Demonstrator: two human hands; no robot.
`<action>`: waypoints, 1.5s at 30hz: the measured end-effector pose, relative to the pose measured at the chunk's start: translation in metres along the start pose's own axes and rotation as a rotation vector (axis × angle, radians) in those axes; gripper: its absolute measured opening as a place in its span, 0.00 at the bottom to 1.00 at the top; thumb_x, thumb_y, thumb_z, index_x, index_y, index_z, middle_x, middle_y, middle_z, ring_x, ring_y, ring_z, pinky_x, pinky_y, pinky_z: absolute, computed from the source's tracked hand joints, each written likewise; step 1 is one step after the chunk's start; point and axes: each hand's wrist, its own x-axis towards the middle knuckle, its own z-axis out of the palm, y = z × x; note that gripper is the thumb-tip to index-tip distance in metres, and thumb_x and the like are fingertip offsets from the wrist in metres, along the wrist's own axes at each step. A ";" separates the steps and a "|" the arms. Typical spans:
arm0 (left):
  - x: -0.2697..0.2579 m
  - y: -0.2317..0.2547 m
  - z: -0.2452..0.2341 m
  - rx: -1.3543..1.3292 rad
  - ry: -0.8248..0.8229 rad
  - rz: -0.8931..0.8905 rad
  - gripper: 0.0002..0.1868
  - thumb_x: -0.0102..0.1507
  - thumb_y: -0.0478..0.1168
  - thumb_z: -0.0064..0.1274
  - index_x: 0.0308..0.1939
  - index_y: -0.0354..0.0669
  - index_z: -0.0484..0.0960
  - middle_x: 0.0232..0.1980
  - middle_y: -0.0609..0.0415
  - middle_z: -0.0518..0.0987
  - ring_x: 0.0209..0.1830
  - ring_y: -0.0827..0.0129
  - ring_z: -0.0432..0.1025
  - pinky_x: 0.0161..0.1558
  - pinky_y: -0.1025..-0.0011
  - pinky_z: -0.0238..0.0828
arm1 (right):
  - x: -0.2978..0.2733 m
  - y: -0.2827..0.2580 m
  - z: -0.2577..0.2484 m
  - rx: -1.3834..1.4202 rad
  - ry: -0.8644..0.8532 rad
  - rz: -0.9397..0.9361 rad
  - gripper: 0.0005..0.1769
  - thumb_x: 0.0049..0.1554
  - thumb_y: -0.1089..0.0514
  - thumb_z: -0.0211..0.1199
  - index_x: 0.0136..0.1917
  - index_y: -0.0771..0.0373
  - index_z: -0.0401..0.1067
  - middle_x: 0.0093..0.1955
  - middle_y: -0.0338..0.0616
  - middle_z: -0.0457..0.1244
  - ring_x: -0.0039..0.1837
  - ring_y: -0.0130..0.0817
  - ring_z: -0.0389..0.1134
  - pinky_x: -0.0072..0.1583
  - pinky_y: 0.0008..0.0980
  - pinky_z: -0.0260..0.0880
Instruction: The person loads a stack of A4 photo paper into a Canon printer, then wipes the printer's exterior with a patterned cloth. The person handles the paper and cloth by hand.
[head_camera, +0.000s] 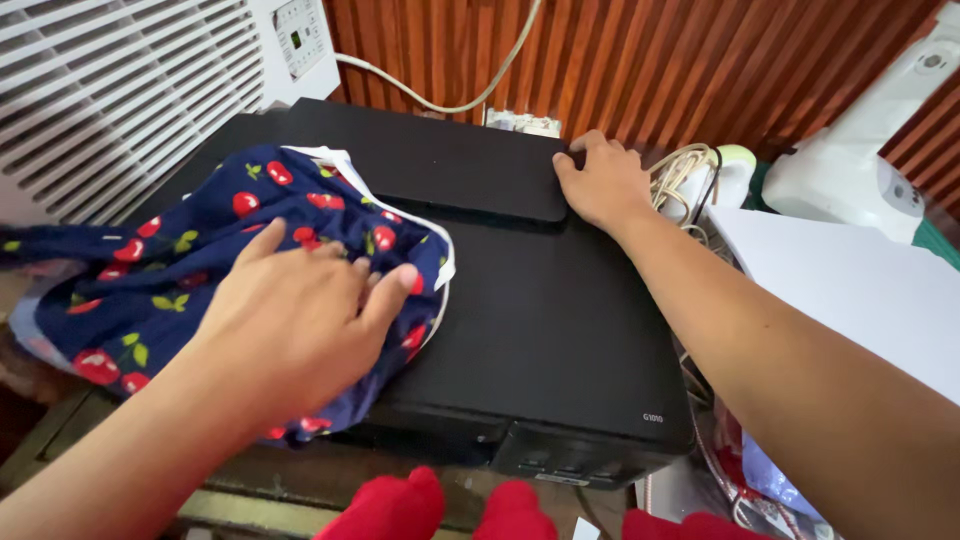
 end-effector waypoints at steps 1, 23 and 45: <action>-0.004 -0.002 0.000 -0.019 -0.068 -0.030 0.27 0.71 0.55 0.33 0.50 0.41 0.83 0.50 0.44 0.83 0.56 0.51 0.75 0.67 0.40 0.58 | 0.000 0.001 0.001 -0.005 0.001 0.008 0.29 0.60 0.36 0.54 0.67 0.54 0.69 0.70 0.52 0.61 0.72 0.56 0.59 0.71 0.56 0.56; 0.029 0.007 -0.024 -0.022 -0.523 -0.216 0.44 0.70 0.70 0.25 0.65 0.33 0.74 0.61 0.37 0.81 0.66 0.50 0.72 0.73 0.55 0.59 | 0.001 0.002 0.003 0.028 0.005 0.027 0.29 0.59 0.36 0.55 0.67 0.52 0.69 0.72 0.49 0.60 0.74 0.54 0.55 0.73 0.57 0.53; 0.063 0.161 0.029 -0.397 0.129 0.311 0.47 0.64 0.72 0.33 0.63 0.31 0.75 0.65 0.37 0.75 0.67 0.46 0.67 0.67 0.53 0.59 | 0.074 0.042 0.014 0.130 -0.589 0.037 0.47 0.57 0.24 0.43 0.82 0.48 0.51 0.84 0.52 0.46 0.83 0.51 0.47 0.78 0.55 0.47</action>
